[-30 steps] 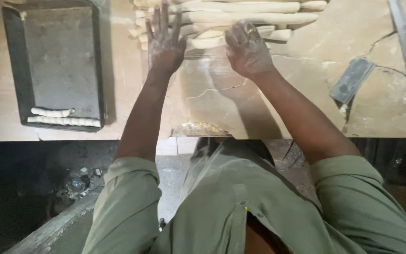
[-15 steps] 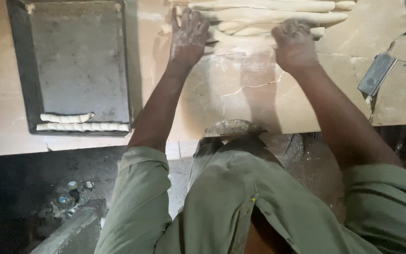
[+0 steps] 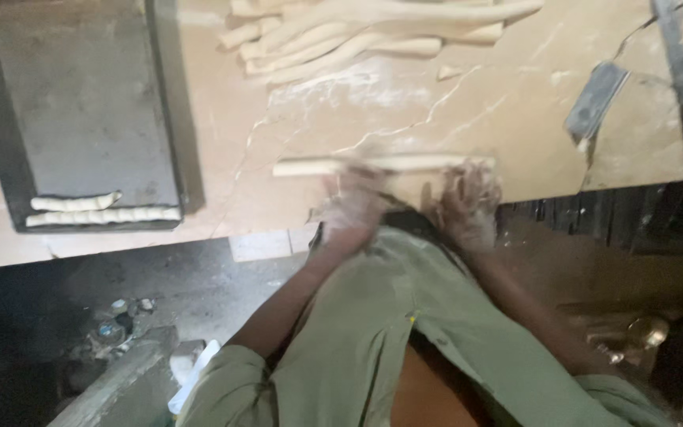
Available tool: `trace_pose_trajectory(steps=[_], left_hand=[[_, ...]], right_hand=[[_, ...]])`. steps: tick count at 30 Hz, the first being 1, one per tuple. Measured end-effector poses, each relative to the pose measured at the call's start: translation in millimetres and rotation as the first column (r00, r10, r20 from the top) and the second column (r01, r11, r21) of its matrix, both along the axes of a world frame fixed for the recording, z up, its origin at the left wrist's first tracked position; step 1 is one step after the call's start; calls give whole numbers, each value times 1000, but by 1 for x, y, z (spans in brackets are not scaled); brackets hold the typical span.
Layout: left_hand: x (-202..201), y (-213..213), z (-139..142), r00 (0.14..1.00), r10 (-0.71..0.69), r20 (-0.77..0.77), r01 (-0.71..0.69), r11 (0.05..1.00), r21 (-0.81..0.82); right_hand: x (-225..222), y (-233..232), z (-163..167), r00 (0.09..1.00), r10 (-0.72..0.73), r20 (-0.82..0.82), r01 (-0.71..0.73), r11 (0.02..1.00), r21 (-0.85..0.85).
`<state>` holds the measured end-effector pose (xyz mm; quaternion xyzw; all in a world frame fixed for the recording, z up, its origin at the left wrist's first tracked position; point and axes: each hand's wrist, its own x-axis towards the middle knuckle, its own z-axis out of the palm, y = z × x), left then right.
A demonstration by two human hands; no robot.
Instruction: The person rolls dough pieces by hand into long ropes on a floured wooden table, cuts the ropes into small segments with a dough scraper, and arranges the cut pieces in rows on baking trays. They stack filled trays and continue rolling and cutting more dough ropes.
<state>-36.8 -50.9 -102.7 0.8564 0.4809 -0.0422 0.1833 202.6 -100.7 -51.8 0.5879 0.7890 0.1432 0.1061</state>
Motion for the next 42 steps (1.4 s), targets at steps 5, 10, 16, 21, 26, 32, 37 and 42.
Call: trace_pose_trajectory(steps=[5,10,16,21,26,32,37,42], left_hand=[[107,61,35,999,-47,-20,47,999,20],[100,190,44,972,235,-11,-231,961,154],[73,144,52,980,-74,-183,35,977,-208],[21,35,61,964,-256,70,255,967,14],[-35,27,66,992,-107,-72,93,981,-172],[-39,176,53,991,100,-91,-92,992,87],[-75,182,45,998,-60,16,57,985,165],[-98,60,64,998,-56,-17,56,997,48]], right_hand=[[26,97,11,847,-360,-390,275,926,-258],[51,214,12,755,-303,-582,270,952,-145],[51,158,-2,825,-287,-486,160,945,-286],[-7,29,6,722,-500,-478,395,865,-309],[-91,43,33,833,-374,-408,177,879,-443],[-69,204,32,761,-602,-241,555,797,-239],[-23,168,9,655,-643,-396,544,766,-343],[-12,31,18,790,-544,-285,430,821,-376]])
